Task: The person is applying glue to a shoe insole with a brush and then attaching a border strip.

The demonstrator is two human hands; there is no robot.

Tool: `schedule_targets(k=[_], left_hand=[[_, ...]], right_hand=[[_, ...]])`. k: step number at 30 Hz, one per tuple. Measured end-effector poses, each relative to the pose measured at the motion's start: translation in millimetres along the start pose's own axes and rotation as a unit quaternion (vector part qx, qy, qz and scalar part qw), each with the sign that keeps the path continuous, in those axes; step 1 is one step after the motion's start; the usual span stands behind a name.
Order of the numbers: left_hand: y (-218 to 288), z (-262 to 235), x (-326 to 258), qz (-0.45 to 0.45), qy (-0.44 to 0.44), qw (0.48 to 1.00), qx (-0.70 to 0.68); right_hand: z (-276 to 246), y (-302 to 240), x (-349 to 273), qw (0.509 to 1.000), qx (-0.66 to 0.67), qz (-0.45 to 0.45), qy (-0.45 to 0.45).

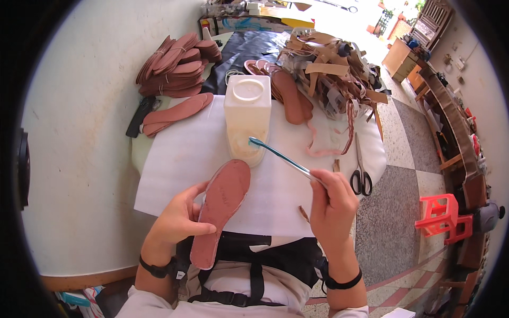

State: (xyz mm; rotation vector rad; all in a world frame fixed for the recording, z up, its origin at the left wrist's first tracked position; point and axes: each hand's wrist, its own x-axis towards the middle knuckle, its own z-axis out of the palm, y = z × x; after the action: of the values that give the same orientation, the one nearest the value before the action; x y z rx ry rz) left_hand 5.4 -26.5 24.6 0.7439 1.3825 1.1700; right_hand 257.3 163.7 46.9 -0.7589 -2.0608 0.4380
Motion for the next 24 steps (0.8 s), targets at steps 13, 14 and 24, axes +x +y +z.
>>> schedule_targets(k=[13,14,24], left_hand=[[-4.9,-2.0,3.0,-0.003,-0.008,0.999,-0.047],[-3.8,-1.7,2.5,-0.002,-0.010,0.999,-0.048],[-5.4,-1.6,2.2,-0.007,-0.004,0.999,-0.043]], right_hand=[[25.0,19.4,12.5,1.000,-0.017,-0.017,-0.021],[25.4,21.6,10.6,1.000,-0.015,-0.013,-0.022],[20.9,29.7,3.4,0.998,0.015,0.056,-0.037]])
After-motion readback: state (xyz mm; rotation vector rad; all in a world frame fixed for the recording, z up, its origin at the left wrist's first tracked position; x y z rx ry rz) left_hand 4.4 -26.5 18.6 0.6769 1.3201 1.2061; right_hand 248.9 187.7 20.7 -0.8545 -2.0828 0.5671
